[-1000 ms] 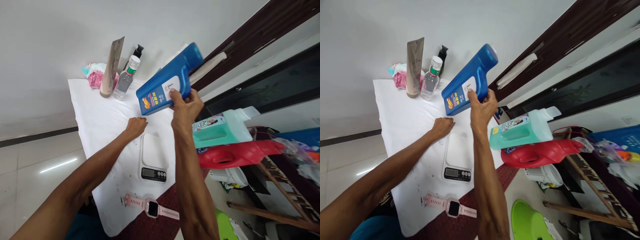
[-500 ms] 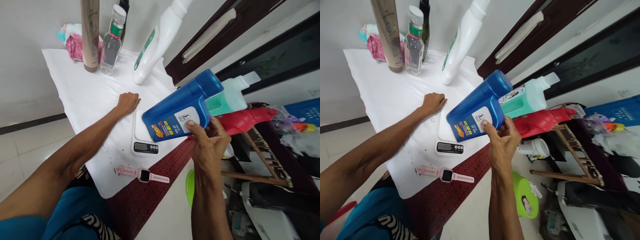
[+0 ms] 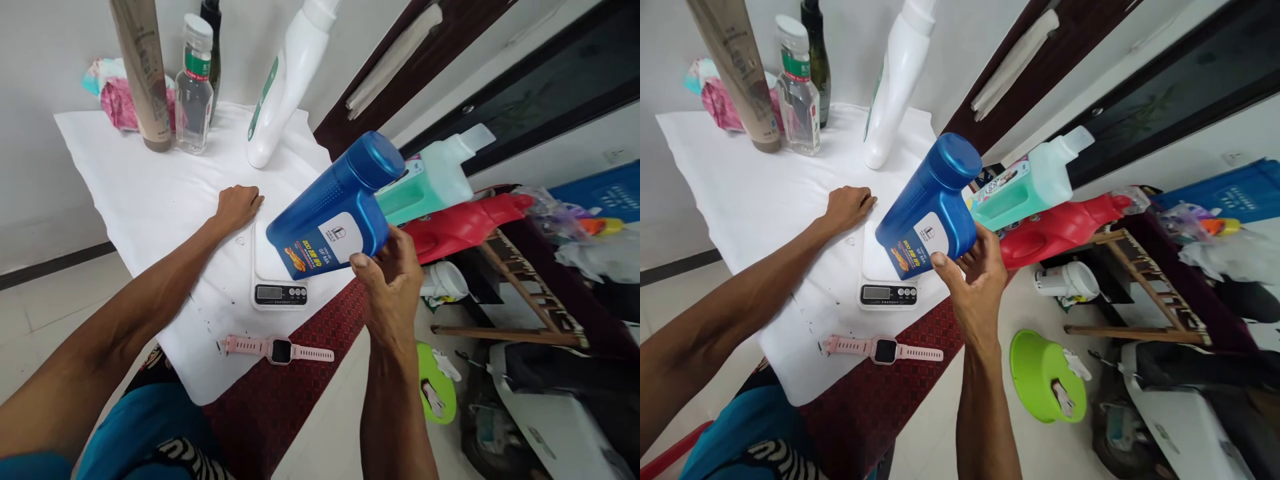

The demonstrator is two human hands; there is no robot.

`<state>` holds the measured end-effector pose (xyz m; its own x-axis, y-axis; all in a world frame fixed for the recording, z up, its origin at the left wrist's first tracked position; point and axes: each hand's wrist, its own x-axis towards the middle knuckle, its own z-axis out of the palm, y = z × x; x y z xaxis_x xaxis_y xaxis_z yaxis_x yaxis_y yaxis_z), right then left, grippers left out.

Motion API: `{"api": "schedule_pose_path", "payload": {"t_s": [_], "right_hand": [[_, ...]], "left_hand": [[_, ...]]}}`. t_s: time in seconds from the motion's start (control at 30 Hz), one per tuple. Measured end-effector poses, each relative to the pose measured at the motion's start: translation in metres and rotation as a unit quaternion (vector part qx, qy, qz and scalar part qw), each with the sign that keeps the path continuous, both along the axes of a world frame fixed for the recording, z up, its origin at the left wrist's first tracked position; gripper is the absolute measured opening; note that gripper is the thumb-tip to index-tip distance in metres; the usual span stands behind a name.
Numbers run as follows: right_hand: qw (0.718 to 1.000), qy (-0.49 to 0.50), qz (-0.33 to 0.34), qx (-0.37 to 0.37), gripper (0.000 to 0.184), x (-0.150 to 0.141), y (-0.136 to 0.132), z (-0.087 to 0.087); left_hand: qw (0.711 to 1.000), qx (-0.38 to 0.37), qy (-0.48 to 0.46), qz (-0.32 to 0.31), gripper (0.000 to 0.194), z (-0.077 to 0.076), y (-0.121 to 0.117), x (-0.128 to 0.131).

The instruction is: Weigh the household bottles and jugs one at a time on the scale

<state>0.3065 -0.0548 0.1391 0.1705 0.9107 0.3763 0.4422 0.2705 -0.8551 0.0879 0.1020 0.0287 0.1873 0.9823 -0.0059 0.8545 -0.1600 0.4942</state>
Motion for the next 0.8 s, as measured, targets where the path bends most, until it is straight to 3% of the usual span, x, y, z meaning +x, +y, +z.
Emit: {"api": "schedule_pose_path", "payload": {"t_s": [0.23, 0.37, 0.5, 0.63, 0.8], "right_hand": [[0.998, 0.007, -0.066, -0.011, 0.065, -0.009, -0.005, -0.007], [0.993, 0.029, -0.11, -0.016, 0.045, -0.026, -0.001, -0.017], [0.989, 0.065, -0.13, 0.009, 0.036, -0.028, -0.004, -0.021], [0.978, 0.075, -0.187, 0.049, 0.034, -0.002, -0.013, -0.015], [0.954, 0.033, -0.286, 0.085, 0.041, 0.062, -0.016, -0.02]], "left_hand": [[1.0, -0.005, 0.027, 0.011, 0.043, 0.004, 0.002, 0.0], [0.999, 0.016, 0.042, 0.009, 0.044, 0.005, 0.004, -0.001], [0.998, 0.014, 0.052, 0.011, 0.044, 0.01, 0.003, -0.002], [0.998, 0.015, 0.054, 0.012, 0.043, 0.012, 0.003, -0.002], [0.998, 0.014, 0.053, 0.019, 0.041, 0.012, 0.003, -0.001]]}}
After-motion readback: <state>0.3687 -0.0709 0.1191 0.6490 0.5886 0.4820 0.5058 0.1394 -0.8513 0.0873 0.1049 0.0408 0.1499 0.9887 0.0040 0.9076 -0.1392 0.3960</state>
